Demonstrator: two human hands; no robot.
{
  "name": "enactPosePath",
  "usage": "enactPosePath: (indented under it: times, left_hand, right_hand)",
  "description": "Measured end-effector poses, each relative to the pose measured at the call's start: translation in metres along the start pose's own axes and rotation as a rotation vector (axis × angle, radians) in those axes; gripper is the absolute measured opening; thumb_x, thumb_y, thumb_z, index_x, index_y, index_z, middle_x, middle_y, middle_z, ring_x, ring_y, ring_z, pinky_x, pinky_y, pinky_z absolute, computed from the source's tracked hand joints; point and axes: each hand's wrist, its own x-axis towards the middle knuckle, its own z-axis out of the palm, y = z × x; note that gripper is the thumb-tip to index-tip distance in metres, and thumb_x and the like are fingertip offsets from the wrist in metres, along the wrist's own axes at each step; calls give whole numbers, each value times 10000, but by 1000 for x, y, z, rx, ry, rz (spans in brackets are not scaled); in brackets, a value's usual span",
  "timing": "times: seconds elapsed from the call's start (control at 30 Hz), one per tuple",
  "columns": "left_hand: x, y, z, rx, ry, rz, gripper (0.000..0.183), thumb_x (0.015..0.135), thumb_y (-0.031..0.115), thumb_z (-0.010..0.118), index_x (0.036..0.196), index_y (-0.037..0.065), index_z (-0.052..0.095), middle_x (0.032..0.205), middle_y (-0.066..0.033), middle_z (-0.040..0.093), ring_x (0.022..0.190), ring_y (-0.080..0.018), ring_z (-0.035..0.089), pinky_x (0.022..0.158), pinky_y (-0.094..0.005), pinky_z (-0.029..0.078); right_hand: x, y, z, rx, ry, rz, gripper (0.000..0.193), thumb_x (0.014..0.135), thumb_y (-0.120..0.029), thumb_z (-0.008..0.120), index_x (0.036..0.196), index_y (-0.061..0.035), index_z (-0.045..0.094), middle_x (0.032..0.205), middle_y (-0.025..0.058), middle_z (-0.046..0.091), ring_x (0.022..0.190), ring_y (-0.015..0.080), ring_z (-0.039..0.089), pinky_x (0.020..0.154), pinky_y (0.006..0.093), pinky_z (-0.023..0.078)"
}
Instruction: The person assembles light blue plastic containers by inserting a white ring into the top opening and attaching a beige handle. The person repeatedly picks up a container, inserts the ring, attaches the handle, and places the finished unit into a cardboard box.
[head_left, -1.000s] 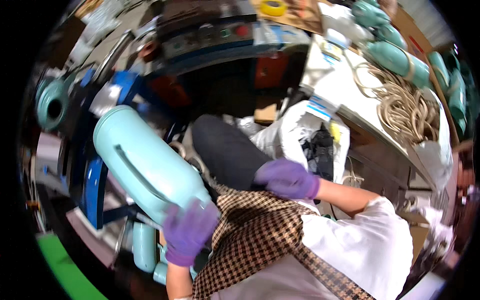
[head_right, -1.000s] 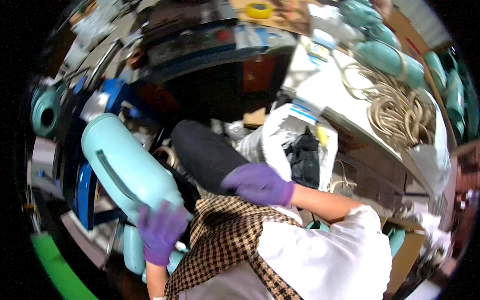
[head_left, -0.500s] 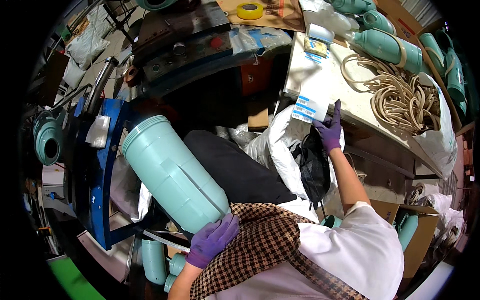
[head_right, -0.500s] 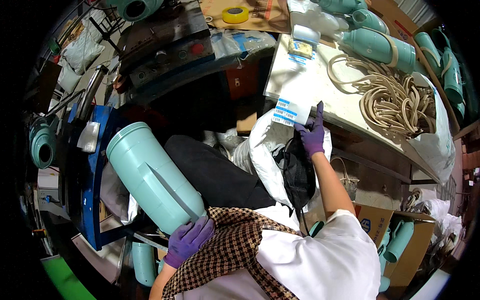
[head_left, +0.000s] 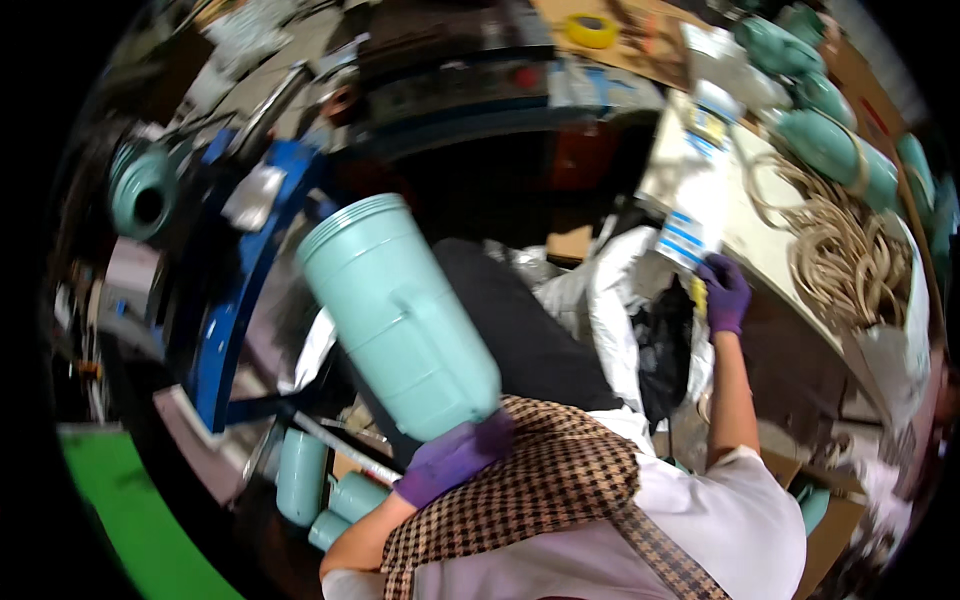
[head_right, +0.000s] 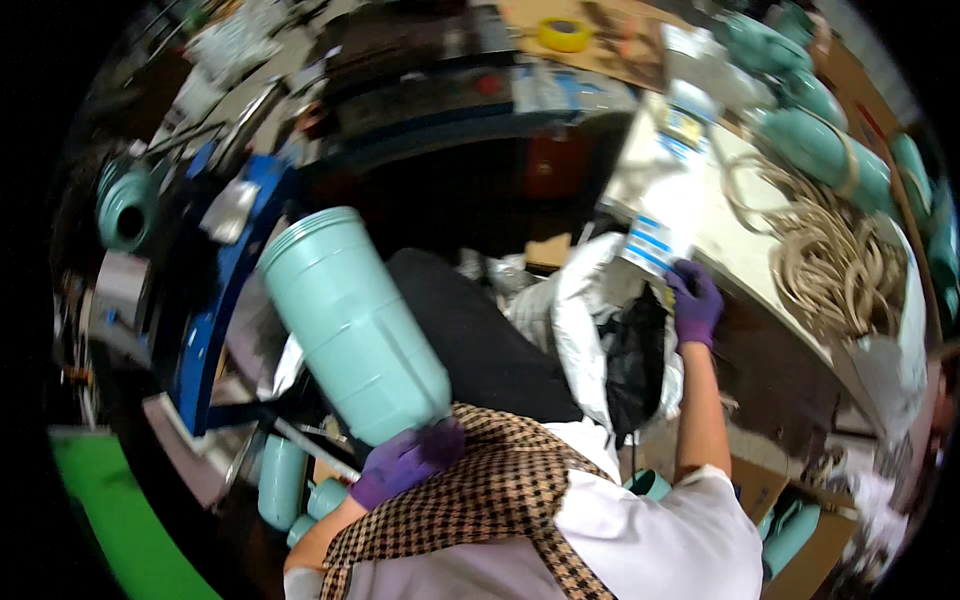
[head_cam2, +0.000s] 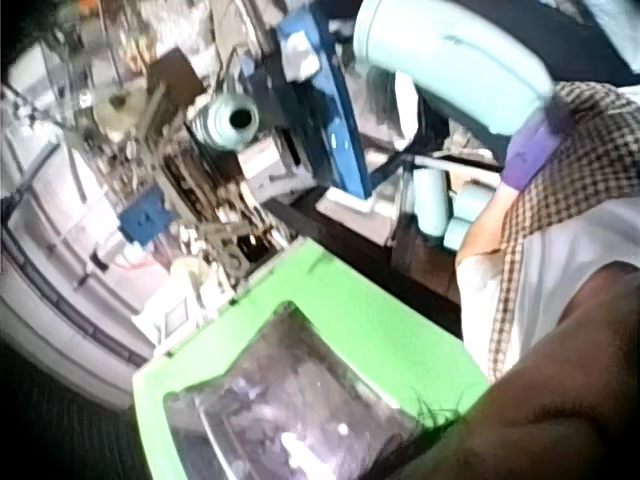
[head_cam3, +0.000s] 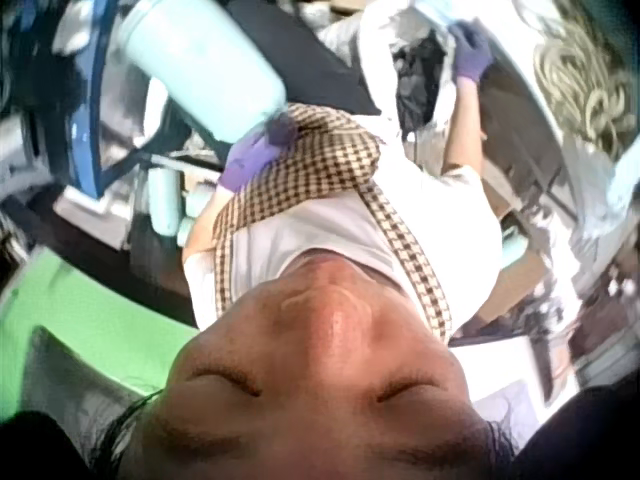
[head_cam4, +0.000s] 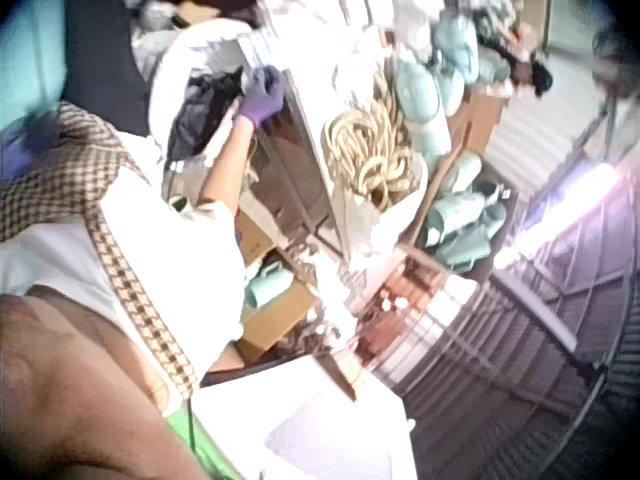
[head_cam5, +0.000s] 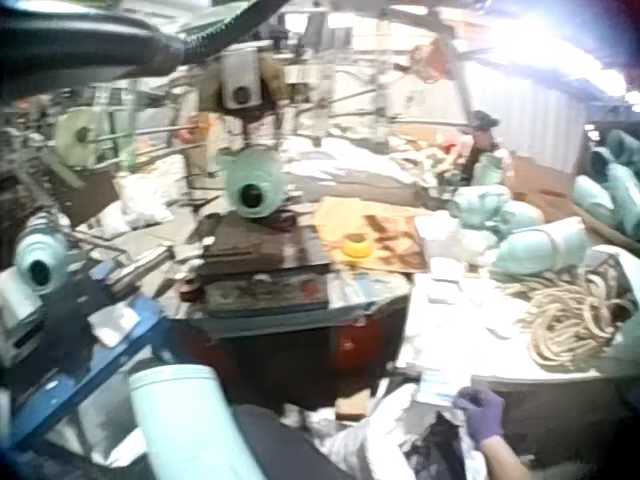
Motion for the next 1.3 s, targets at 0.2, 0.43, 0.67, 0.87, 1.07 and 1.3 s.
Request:
enactPosePath:
  times: [0.2, 0.43, 0.67, 0.87, 1.07, 1.3]
  left_hand:
    - [2, -28, 45, 1422, 102, 457, 343, 966, 167, 486, 1285, 52, 537, 1305, -134, 545, 1241, -243, 542, 1062, -386, 448]
    - [24, -8, 18, 1452, 230, 446, 418, 940, 314, 497, 1269, 64, 564, 1303, -118, 574, 1275, -267, 515, 1188, -443, 300]
    - [18, -10, 4, 1852, 130, 470, 543, 971, 269, 480, 1446, 17, 407, 1457, -144, 445, 1366, -252, 424, 1210, -405, 285]
    - [-6, -26, 64, 1425, 228, 139, 648, 971, 279, 502, 1562, 129, 280, 1542, -91, 359, 1401, -190, 388, 1216, -443, 291]
    - [-106, 23, 10, -220, 827, -301, 544, 811, 182, 803, 1310, 217, 590, 1635, -194, 153, 1428, -404, 346, 1160, -561, 307]
    - [-120, 105, 35, -1021, 1928, -650, 1174, 753, 211, 783, 1593, 43, -20, 1542, -214, 355, 1358, -331, 455, 1095, -448, 437]
  right_hand:
    - [-11, -59, -8, -633, 85, -367, 111, 784, -104, 742, 819, -60, 646, 836, 117, 622, 896, 322, 635, 823, 433, 511]
    - [-31, -272, 139, 484, -823, -126, 344, 935, -124, 623, 1252, 10, 613, 1009, 58, 650, 944, 136, 610, 858, 269, 480]
    - [-36, -327, 237, 591, -1262, -40, 744, 833, -64, 738, 1487, -8, 389, 885, 2, 643, 841, 57, 591, 834, 222, 474]
    - [-53, -327, 270, 143, -928, -724, 913, 719, -337, 836, 1492, -86, 420, 1004, 151, 663, 921, 213, 648, 885, 344, 506]
    - [-35, -289, 305, 485, -1279, -112, 589, 910, -274, 733, 1389, 9, 539, 1206, 91, 656, 1058, 159, 626, 960, 309, 495]
    - [-116, -451, 365, 353, -1318, -857, 678, 932, -362, 664, 1529, -210, 380, 1252, 222, 643, 1098, 379, 657, 949, 461, 513]
